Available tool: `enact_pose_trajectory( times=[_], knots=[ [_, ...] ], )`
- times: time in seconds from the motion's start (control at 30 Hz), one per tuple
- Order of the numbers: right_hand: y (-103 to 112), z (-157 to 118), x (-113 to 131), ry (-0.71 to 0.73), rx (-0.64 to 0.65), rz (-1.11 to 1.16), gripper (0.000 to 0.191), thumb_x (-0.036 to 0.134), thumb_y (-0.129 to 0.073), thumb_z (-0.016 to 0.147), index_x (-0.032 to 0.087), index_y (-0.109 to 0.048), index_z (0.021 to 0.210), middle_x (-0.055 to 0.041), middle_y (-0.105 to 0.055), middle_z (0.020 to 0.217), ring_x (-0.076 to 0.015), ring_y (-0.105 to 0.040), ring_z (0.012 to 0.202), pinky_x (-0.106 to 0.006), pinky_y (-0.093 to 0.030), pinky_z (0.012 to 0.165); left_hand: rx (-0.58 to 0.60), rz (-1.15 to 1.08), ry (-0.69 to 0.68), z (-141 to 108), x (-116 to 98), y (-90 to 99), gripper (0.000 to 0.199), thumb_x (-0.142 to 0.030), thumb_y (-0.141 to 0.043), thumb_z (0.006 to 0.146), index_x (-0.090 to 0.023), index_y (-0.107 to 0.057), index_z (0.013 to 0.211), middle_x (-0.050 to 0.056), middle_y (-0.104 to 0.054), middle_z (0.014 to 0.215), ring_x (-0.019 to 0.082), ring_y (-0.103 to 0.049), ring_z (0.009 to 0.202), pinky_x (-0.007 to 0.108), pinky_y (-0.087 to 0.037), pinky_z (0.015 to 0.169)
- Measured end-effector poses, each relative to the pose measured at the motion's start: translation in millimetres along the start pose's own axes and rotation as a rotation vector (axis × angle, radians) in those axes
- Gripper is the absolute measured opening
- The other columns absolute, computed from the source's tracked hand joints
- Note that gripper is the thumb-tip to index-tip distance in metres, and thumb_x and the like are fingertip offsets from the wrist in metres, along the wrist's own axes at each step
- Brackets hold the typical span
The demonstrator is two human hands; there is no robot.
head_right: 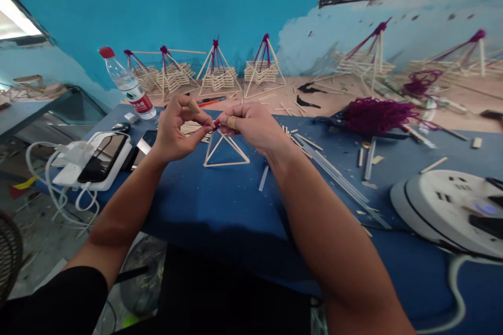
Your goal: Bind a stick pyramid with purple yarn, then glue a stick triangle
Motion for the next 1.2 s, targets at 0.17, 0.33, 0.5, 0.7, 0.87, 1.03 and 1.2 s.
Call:
enact_pose_trajectory(
  times=[0.17, 0.33, 0.5, 0.7, 0.87, 1.03, 1.2],
  knots=[
    [-2, -1, -1, -0.002, -0.025, -0.003, 0.019, 0.02, -0.085, 0.087, 0.018, -0.074, 0.071, -0.0006, -0.068, 0.067, -0.0104, -0.057, 0.064, -0.027, -0.049, 0.067, 0.012, 0.022, 0.026, -1, 4, 1.1, 0.038, -0.02, -0.082, 0.091, -0.025, -0.051, 0.112, -0.002, -0.079, 0.09, 0.021, -0.084, 0.088, 0.038, -0.068, 0.083],
    [-6, -2, -6, -0.073, -0.013, 0.072, 0.019, 0.017, -0.085, 0.085, 0.018, -0.074, 0.07, -0.0001, -0.068, 0.067, -0.0096, -0.056, 0.062, -0.026, -0.051, 0.067, 0.03, -0.031, 0.009, 0, 6, -0.9, 0.038, -0.025, -0.084, 0.092, -0.025, -0.05, 0.109, -0.002, -0.077, 0.091, 0.019, -0.084, 0.087, 0.034, -0.068, 0.081],
    [-10, -2, -10, -0.115, 0.005, 0.162, 0.021, 0.016, -0.086, 0.086, 0.019, -0.074, 0.07, 0.0001, -0.067, 0.066, -0.009, -0.058, 0.062, -0.024, -0.053, 0.067, 0.019, -0.055, -0.059, 0, 3, -0.7, 0.037, -0.025, -0.084, 0.094, -0.024, -0.05, 0.109, -0.002, -0.075, 0.089, 0.017, -0.083, 0.087, 0.031, -0.067, 0.08],
    [-3, 2, -15, -0.118, 0.006, 0.158, 0.022, 0.025, -0.094, 0.082, 0.018, -0.074, 0.075, -0.0006, -0.07, 0.069, -0.01, -0.062, 0.064, -0.025, -0.055, 0.068, -0.005, -0.008, -0.057, 0, 6, -0.9, 0.036, -0.021, -0.082, 0.093, -0.024, -0.051, 0.108, -0.004, -0.073, 0.09, 0.015, -0.082, 0.087, 0.031, -0.066, 0.082],
    [6, 4, -8, -0.044, -0.006, 0.1, 0.02, 0.026, -0.095, 0.077, 0.019, -0.076, 0.076, -0.0025, -0.072, 0.071, -0.0125, -0.065, 0.07, -0.027, -0.054, 0.068, -0.084, -0.015, -0.021, 1, 8, 5.6, 0.037, -0.026, -0.086, 0.091, -0.025, -0.053, 0.109, -0.003, -0.072, 0.092, 0.016, -0.08, 0.086, 0.034, -0.067, 0.083],
    [6, 1, 0, 0.011, 0.0, 0.001, 0.022, 0.033, -0.094, 0.072, 0.02, -0.077, 0.075, -0.0018, -0.072, 0.072, -0.0121, -0.058, 0.066, -0.028, -0.05, 0.064, -0.098, -0.037, 0.102, 0, 17, 6.8, 0.038, -0.026, -0.086, 0.09, -0.026, -0.053, 0.109, -0.002, -0.074, 0.089, 0.011, -0.072, 0.067, 0.028, -0.061, 0.064],
    [4, 0, 5, 0.04, 0.024, -0.01, 0.028, 0.042, -0.095, 0.066, 0.021, -0.077, 0.073, -0.0029, -0.073, 0.072, -0.0142, -0.061, 0.069, -0.03, -0.049, 0.065, -0.105, -0.098, 0.132, -2, 21, 4.5, 0.036, -0.027, -0.084, 0.09, -0.024, -0.052, 0.106, -0.003, -0.072, 0.088, 0.014, -0.079, 0.077, 0.027, -0.066, 0.07]
  ],
)
Point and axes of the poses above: each hand's wrist, its own z-axis towards the middle knuckle, its own y-axis out of the back of the hand, x = y × z, the point moved 10 cm from there along z, towards the middle knuckle
